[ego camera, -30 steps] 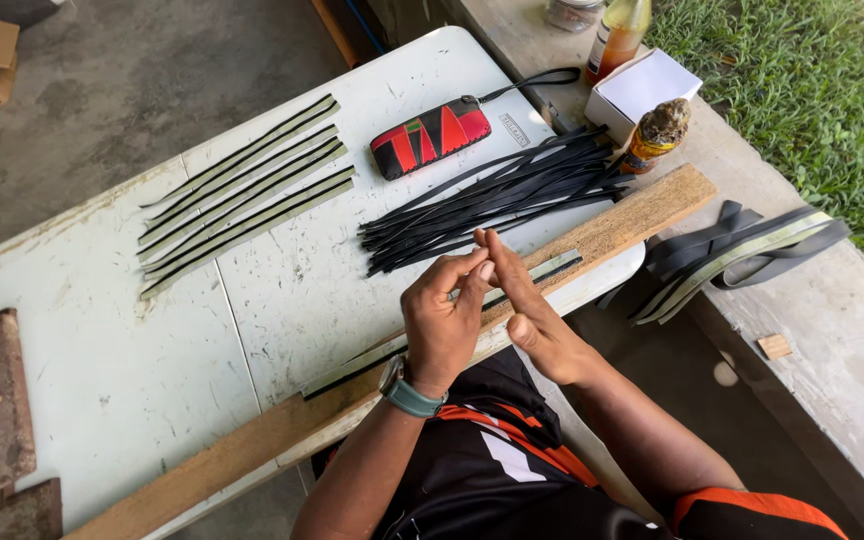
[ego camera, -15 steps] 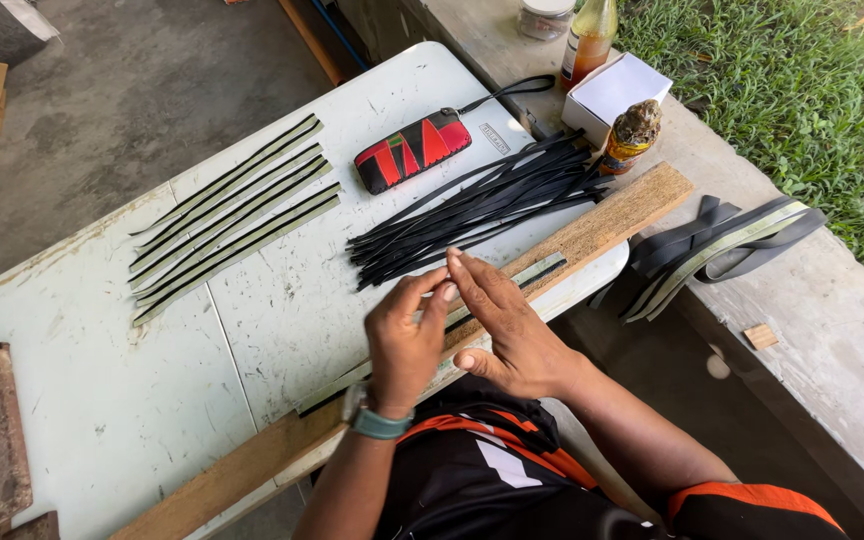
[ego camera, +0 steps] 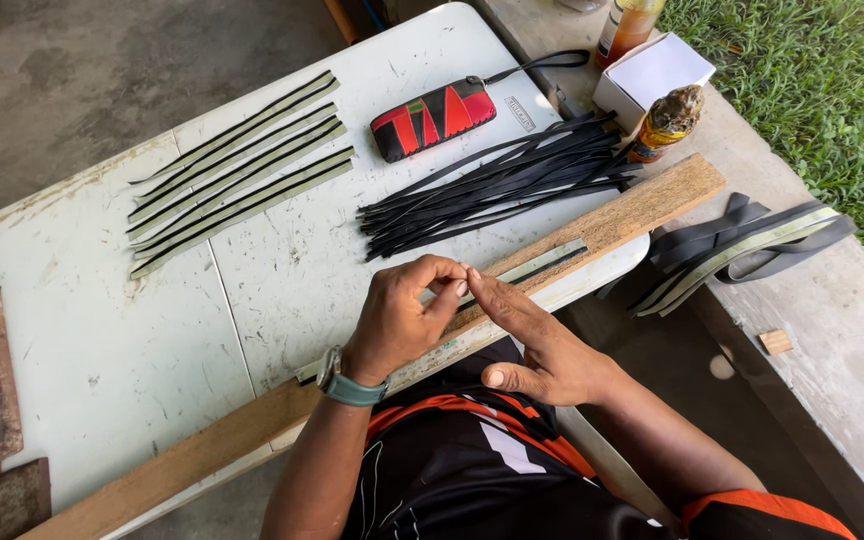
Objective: The person separates black rubber strips from a two-toned rubber sheet by hand. They repeatedly pull the black layer away from the lighter layer, then place the separated black strips into a growing pile on the table.
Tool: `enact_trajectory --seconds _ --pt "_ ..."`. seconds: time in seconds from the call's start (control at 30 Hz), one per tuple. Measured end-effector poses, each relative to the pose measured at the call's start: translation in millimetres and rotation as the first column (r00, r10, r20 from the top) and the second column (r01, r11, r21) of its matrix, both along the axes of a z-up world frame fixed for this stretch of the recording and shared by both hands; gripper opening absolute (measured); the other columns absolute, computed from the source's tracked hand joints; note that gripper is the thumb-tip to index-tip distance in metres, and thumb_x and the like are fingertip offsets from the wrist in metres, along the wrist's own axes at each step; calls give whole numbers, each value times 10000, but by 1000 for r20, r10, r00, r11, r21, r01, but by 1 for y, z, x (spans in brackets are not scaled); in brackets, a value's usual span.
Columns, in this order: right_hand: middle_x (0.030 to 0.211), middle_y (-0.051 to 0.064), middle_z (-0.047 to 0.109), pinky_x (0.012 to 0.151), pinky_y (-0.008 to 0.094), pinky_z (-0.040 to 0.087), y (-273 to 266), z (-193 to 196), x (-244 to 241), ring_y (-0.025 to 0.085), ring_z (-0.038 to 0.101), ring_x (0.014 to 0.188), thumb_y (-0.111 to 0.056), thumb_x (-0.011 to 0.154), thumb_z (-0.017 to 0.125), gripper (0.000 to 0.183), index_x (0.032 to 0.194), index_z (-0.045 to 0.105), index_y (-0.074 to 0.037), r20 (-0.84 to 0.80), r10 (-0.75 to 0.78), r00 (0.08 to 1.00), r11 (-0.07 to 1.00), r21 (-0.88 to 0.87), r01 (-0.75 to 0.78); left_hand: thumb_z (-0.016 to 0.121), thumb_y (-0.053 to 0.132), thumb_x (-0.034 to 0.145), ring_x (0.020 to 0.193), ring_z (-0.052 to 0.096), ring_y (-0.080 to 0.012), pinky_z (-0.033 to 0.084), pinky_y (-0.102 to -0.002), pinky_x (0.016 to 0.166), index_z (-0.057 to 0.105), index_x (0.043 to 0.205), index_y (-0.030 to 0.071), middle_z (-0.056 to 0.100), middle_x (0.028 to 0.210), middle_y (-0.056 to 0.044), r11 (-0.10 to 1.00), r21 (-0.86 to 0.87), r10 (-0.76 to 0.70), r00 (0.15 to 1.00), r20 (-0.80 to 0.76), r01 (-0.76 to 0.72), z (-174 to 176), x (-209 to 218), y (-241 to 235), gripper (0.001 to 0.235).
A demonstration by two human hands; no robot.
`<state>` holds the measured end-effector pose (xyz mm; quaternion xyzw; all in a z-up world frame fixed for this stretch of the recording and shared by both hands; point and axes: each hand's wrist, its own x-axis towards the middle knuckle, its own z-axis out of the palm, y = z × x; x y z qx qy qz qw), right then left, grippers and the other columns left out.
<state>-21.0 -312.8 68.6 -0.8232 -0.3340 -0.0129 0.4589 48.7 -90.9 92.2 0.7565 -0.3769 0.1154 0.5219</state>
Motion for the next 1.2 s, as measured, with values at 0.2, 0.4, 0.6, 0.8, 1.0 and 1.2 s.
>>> enact_trajectory --seconds 0.2,0.4,0.6,0.8,1.0,1.2 --pt "1720 258 198 1287 519 201 0 -6 2 404 218 1603 -699 957 559 1061 1638 142 -1 -193 87 977 972 233 -40 721 37 861 718 742 -137 624 -272 662 592 881 25 708 772 -58 996 -58 72 992 106 -66 -8 5 -16 131" --pt "1708 249 235 1267 539 258 5 -13 10 394 272 1587 -769 923 542 1106 1651 139 -40 -395 387 834 766 640 -52 660 -2 788 606 683 -137 602 -278 604 549 827 22 636 662 -66 993 -117 29 999 43 -24 -27 10 -14 120" --pt "1673 229 281 1209 535 316 -6 -24 17 363 354 1497 -763 905 547 1101 1661 139 -74 -448 493 746 610 789 71 540 92 876 491 665 -93 604 -233 470 579 738 67 634 585 -37 890 -376 -393 854 -341 259 -63 -6 -24 146" --pt "1231 153 670 1035 399 494 -69 -29 18 236 642 1145 -499 973 699 544 1264 636 -44 -340 -83 937 765 581 278 717 238 1002 482 558 -176 435 -321 489 575 699 59 589 561 -78 866 251 -378 895 -235 432 -69 -57 -46 380" --pt "810 114 717 669 329 480 -147 -7 32 147 632 686 -177 928 814 227 836 712 4 -9 -780 626 624 70 778 683 177 969 759 691 -179 553 -333 681 642 1117 27 724 929 -63 984 139 -115 993 -4 114 -54 -3 -72 214" --pt "970 110 715 711 382 560 -133 -2 77 266 676 842 -152 852 803 275 1105 773 -52 297 -315 901 898 -213 384 733 176 924 817 677 -226 496 -416 887 709 1119 11 704 1028 -107 929 349 66 984 168 -122 -57 35 -133 256"
